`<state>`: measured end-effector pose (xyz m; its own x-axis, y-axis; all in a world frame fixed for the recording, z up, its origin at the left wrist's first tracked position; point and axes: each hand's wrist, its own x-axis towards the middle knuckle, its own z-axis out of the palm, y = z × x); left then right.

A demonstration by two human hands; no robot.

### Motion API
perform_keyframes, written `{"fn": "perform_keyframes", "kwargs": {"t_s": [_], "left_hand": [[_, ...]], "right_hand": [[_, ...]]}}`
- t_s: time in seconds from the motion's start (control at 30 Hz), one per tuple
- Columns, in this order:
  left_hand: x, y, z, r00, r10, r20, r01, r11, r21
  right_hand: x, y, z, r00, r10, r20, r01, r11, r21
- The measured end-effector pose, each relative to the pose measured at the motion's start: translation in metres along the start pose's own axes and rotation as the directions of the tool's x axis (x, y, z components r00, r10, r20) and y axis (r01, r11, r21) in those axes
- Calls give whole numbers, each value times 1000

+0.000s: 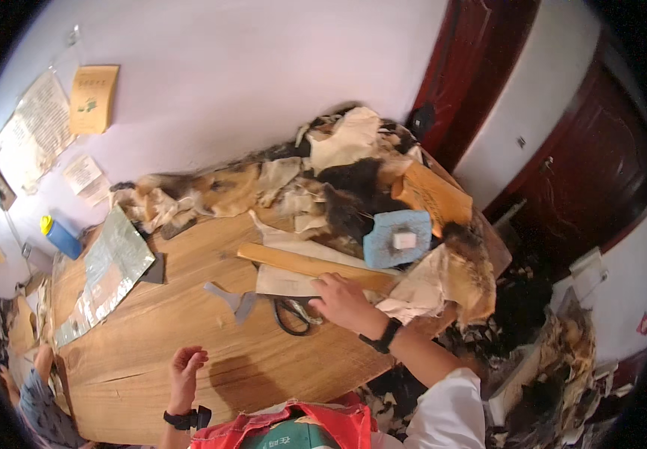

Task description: Shaping and trimming processed animal skins and fur pieces on a workbench using a knife and wooden templates.

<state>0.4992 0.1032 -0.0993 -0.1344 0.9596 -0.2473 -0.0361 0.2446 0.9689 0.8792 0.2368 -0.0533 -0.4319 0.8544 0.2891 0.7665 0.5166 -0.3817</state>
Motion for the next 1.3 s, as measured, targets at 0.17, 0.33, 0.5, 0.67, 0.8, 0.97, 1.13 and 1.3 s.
{"fn": "perform_keyframes", "kwargs": {"t_s": [0.17, 0.33, 0.5, 0.67, 0.8, 0.97, 1.13, 1.3], "left_hand": [[-30, -8, -30, 970, -11, -241, -15, 994, -106], [-52, -43, -51, 937, -15, -349, -59, 978, -200], [-52, -42, -49, 926, -34, -377, -61, 970, -237], [-46, -16, -33, 958, -20, -285, -23, 989, -147], [-43, -22, -28, 976, -5, -218, -37, 982, -186], [-34, -11, -7, 999, 44, 24, -41, 992, -121], [-28, 26, 5, 990, 48, 132, -32, 992, -122], [-21, 19, -87, 743, 511, -432, -324, 839, 437]], "right_hand": [[32, 42, 66, 986, -157, 62, 168, 947, -273], [66, 81, 15, 898, 438, 45, -421, 826, 374], [104, 82, -74, 812, 567, 136, -299, 203, 932], [125, -14, -138, 839, 544, -2, -51, 82, 995], [150, -51, -151, 835, 539, -108, 90, 60, 994], [188, -151, -115, 973, 156, -172, 182, -52, 982], [235, -256, -58, 970, -241, -27, -54, -322, 945], [227, -314, -32, 971, -195, -135, 26, -478, 878]]}}
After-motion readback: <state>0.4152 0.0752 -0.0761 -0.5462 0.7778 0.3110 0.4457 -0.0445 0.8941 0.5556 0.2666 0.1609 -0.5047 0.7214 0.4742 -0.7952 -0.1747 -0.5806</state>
